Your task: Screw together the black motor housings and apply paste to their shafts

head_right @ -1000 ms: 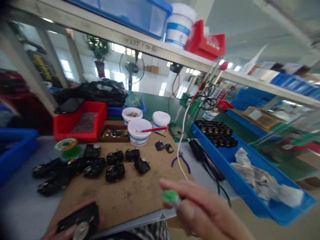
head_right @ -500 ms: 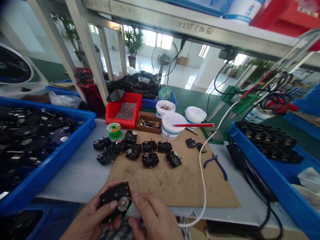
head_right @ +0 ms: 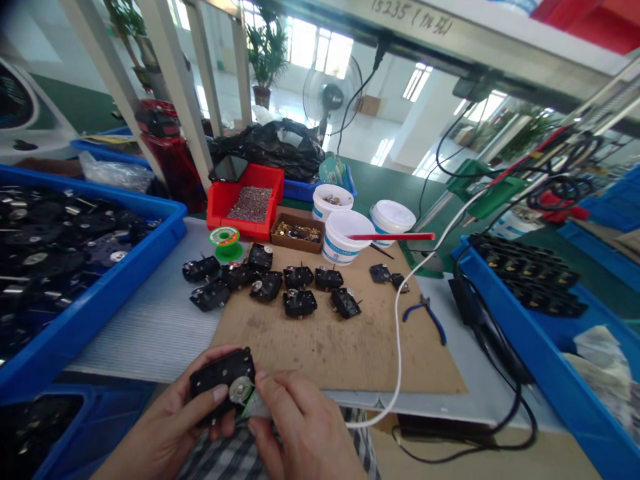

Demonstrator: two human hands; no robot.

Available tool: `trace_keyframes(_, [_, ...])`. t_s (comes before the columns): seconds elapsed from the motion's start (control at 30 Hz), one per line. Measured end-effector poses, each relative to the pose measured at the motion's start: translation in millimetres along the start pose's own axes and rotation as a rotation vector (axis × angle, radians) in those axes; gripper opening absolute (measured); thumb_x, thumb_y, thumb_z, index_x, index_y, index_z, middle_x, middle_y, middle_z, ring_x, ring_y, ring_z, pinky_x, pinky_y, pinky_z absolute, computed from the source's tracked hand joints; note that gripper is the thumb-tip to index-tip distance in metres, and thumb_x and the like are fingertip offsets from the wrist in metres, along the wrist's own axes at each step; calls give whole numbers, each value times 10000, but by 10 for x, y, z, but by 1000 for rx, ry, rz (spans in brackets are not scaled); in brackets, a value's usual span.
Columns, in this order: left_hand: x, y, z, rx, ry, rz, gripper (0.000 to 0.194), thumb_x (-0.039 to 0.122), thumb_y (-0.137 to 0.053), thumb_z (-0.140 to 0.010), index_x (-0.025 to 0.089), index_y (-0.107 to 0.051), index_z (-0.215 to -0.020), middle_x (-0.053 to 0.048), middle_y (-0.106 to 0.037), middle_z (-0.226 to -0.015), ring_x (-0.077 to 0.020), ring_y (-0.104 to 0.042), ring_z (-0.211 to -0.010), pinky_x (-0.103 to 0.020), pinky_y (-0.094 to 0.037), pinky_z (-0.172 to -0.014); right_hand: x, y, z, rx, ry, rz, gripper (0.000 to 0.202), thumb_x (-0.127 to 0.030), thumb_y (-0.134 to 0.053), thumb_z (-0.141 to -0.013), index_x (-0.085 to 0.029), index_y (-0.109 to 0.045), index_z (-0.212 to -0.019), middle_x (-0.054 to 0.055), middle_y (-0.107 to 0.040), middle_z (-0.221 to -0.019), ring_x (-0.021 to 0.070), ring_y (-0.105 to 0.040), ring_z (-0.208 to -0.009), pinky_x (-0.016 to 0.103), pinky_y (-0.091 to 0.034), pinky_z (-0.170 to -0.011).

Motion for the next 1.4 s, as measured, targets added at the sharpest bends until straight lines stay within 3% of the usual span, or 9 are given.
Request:
trace_keyframes(0.37, [-83, 21, -47, 80, 45, -65, 662, 531, -761, -682, 240, -479, -1205, -4, -683, -853, -159, -573, -567, -283, -475, -523, 24, -35, 26, -12, -22, -1, 317, -178, -490, -927, -110, -593, -1219, 143, -696, -1008, 223, -686, -875, 302, -607, -736])
trace_keyframes(0.67, [-79, 9, -72, 77, 35, -94, 573, 503, -730, -738, 265, -506, -1208, 21, -673, -845, -149, -574, -586, -265, -478, -549, 60, -25, 82, 120, -77, -87, 337, -213, -499, -894, -131, -581, -1211, 130, -703, -1017, 216, -682, -896, 295, -568, -755])
trace_keyframes(0.77, [-83, 12, -79, 88, 26, -117, 576, 498, -723, -745, 259, -504, -1221, 14, -682, -846, -154, -578, -594, -261, -473, -546, 96, -41, 62, -5, -306, -276, 234, -278, -446, -943, -160, -637, -1009, 52, -697, -784, 156, -654, -676, 218, -502, -618])
trace_keyframes(0.83, [-90, 15, -86, 90, 21, -127, 591, 503, -728, -737, 257, -502, -1224, 15, -680, -844, -154, -576, -585, -262, -470, -539, 121, -77, 55, -134, -476, -358, 280, -330, -421, -971, -178, -631, -865, 1, -632, -632, 125, -579, -543, 199, -421, -529])
trace_keyframes(0.9, [-96, 18, -93, 86, 20, -141, 599, 500, -729, -735, 259, -501, -1233, 10, -680, -865, -155, -579, -589, -265, -472, -544, 134, -103, 50, -178, -550, -394, 325, -373, -407, -979, -181, -615, -817, -11, -597, -589, 118, -533, -512, 202, -367, -503])
trace_keyframes(1.3, [-122, 15, -82, 95, 29, -138, 619, 511, -748, -713, 266, -531, -1238, 0, -669, -918, -157, -574, -621, -260, -489, -557, 128, -113, 27, -180, -583, -433, 320, -378, -409, -965, -184, -587, -783, -19, -563, -587, 112, -489, -508, 207, -310, -497])
trace_keyframes(1.4, [-144, 35, -102, 132, 40, -137, 656, 517, -775, -675, 275, -537, -1236, -17, -670, -1024, -163, -582, -658, -258, -500, -559, 130, -102, 5, -186, -583, -404, 314, -364, -408, -965, -186, -586, -775, -18, -565, -592, 114, -495, -515, 211, -317, -508])
Point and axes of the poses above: each hand's wrist, its own z-axis away from the middle knuckle, its own y-axis out of the back of the hand, x = y × z, the point moved 2 cm from there along -z, towards the middle knuckle
